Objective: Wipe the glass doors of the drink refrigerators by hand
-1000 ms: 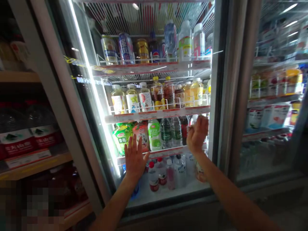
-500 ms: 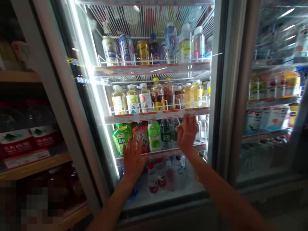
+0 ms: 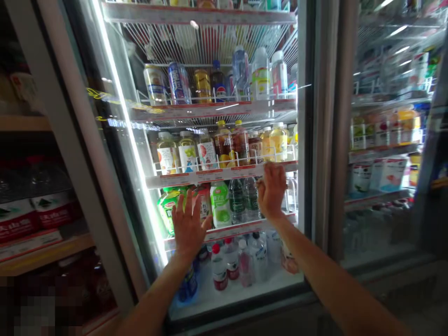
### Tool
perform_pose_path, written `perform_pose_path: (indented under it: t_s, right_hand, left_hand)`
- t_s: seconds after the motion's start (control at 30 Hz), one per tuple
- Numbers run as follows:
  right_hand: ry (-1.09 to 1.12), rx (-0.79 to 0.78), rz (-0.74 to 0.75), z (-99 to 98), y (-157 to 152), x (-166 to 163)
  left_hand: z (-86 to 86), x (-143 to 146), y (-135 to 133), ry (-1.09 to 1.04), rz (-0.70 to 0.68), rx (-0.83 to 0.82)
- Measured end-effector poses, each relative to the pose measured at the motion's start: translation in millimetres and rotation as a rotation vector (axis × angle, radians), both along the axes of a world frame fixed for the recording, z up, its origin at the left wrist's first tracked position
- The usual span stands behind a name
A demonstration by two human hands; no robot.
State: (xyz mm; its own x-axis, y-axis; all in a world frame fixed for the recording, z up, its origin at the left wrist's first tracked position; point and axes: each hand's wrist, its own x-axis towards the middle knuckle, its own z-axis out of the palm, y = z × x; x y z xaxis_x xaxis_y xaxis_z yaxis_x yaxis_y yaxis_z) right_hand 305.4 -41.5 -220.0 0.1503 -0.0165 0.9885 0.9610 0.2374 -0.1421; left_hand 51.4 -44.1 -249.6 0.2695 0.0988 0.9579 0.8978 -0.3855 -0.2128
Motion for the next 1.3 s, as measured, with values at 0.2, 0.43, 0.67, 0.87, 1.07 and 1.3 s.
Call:
perform_pose_path:
  t_s: [0.2,0.43,0.67,0.87,1.07,1.3]
  right_hand:
    - [-0.321,-0.132,-0.006,-2.1,-4.8,-8.7]
    - [0.139,-0.004,-0.094,34.8,2.8,16.6]
    - [-0.420,-0.115,-0.025,20.8,-8.1,-10.0]
    - [0.222,0.054,-0.055,66.4,3.7,40.6]
    - [-0.306,-0.196,0.219,47.8,-2.6,-56.3]
    - [-0.136,-0.164,0.750,37.1,-19.9,-57.6]
  left_hand:
    - [24.1,0.4,3.1,-0.030,-0.043,0.045]
    - [41.2,0.2,9.0,-0.020,-0.009,-0.043]
    - [48.4,-4.4,5.1,-0.054,-0.017,-0.023]
    - [58.7,-11.1,11.3,-0.058,-0.033,-0.063]
    - [59.8,-6.3,6.5,-0.082,-0.123,-0.010]
    - [63.6,92.9,-5.0,0.002,-0.456,0.010]
